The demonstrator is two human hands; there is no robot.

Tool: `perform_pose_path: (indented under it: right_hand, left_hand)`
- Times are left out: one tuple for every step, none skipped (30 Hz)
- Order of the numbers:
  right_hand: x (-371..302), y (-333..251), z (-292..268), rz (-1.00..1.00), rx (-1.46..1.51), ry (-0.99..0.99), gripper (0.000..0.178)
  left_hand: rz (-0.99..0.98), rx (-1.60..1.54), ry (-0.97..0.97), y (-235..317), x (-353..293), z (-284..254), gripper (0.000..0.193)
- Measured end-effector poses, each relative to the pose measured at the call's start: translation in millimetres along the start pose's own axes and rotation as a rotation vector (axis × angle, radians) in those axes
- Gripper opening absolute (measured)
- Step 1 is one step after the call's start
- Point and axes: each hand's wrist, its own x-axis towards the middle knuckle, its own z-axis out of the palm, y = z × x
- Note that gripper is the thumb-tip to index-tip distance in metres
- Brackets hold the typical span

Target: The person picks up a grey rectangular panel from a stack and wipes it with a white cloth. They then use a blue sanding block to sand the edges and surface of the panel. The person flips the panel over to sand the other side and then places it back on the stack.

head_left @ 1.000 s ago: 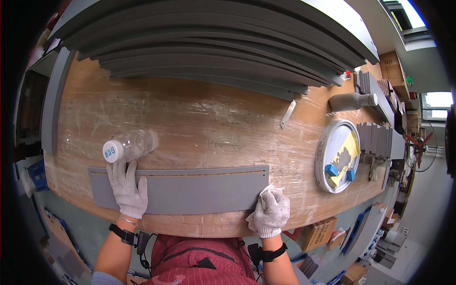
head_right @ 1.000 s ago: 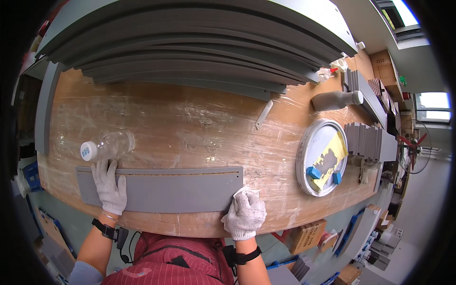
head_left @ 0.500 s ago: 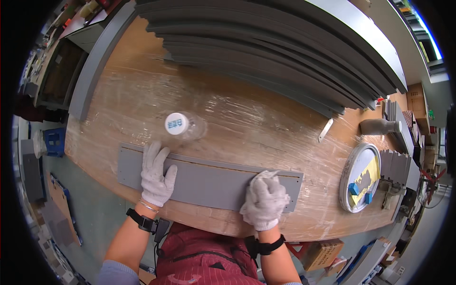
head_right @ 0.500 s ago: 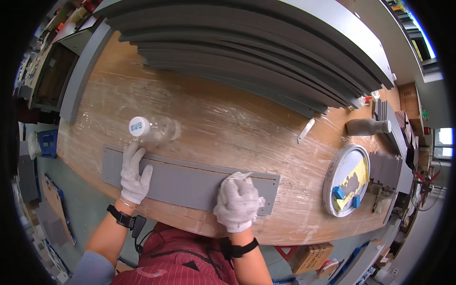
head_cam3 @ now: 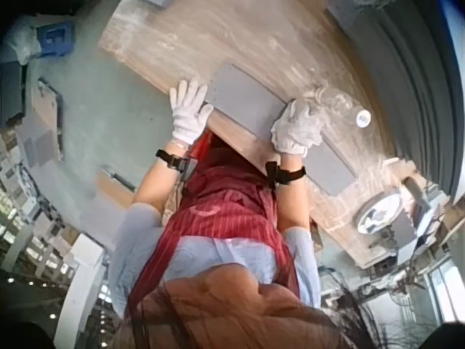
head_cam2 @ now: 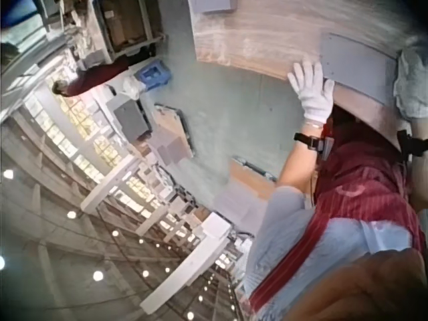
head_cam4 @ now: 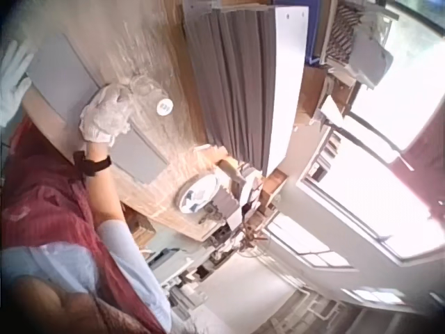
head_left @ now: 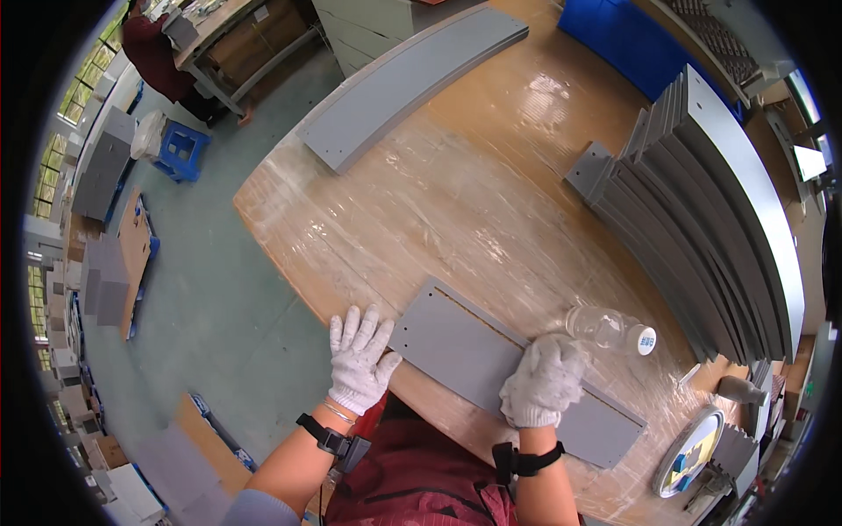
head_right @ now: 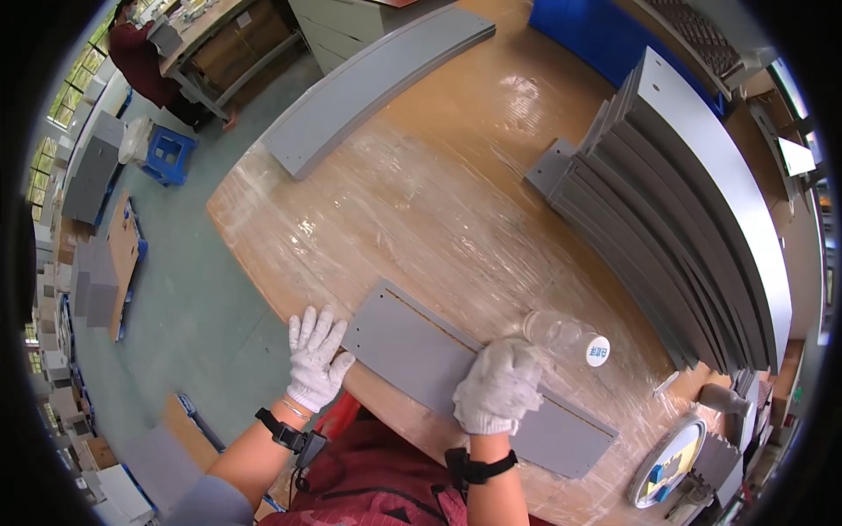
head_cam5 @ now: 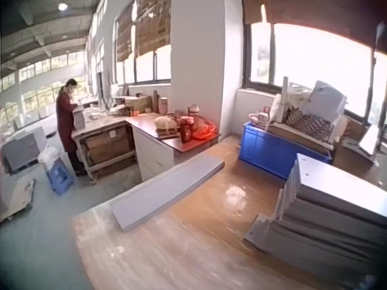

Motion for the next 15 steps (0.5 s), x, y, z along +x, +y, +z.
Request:
perform_pose_path:
  right_hand:
    - [18,-29,16,-0.181,0.036,-0.003,0.014]
    - [29,-64,31,-0.245,0.052,-0.013,0.015]
    - [35,-97,46,-0.311,0.066,-0.025,0.016]
    - [41,-123,64,-0.345,0.059,-0.066,0.018]
    - [40,-140,78,-0.377,0.051,-0.111,0.02]
    - [30,-150,83,-0.523,0.103,-0.153,0.02]
    - [18,-153,84,-0.665,0.157,-0.194,0.02]
    - [6,-146,75,-0.69,0.297,-0.121,0.019]
    - [0,-129,59,-0.62,0.295,-0.162,0.017]
    - [-3,-110,43,-0.559,0.299,-0.209,0.017]
    - [-13,-89,29,-0.421,0.214,-0.16,0.016]
    - [-21,-52,35,-0.352,0.276,-0.005,0.012]
    - [-26,-35,28,-0.24,0.21,0.081,0.011]
    - [-25,-35,35,-0.238,0.164,0.126,0.012]
    - [-16,-51,40,-0.238,0.122,0.172,0.012]
  left_hand:
    - [0.005,-0.005,0.018,-2,0,-1,0.055]
    - [0.019,-0.013,0.032,-3,2,0,0.054]
    - [0.03,-0.022,0.049,-4,2,2,0.053]
    - [0.003,-0.047,0.028,0,7,0,0.05]
    - [-0.007,-0.053,0.027,-1,10,-1,0.049]
    - [-0.024,-0.059,0.024,-4,12,-3,0.049]
    - [-0.037,-0.066,0.02,-6,12,-3,0.049]
    - [-0.042,0.001,0.024,-10,11,-3,0.047]
    - [-0.022,-0.039,0.03,-13,13,-2,0.045]
    - [-0.013,-0.074,0.04,-14,13,-5,0.043]
    - [-0.012,-0.103,0.049,-16,11,-7,0.042]
    - [-0.014,-0.099,0.052,-18,8,-5,0.041]
    - [-0.019,-0.102,0.054,-20,7,-4,0.04]
    - [-0.008,-0.107,0.05,-19,9,-4,0.04]
    - [0.004,-0.11,0.048,-18,11,-4,0.04]
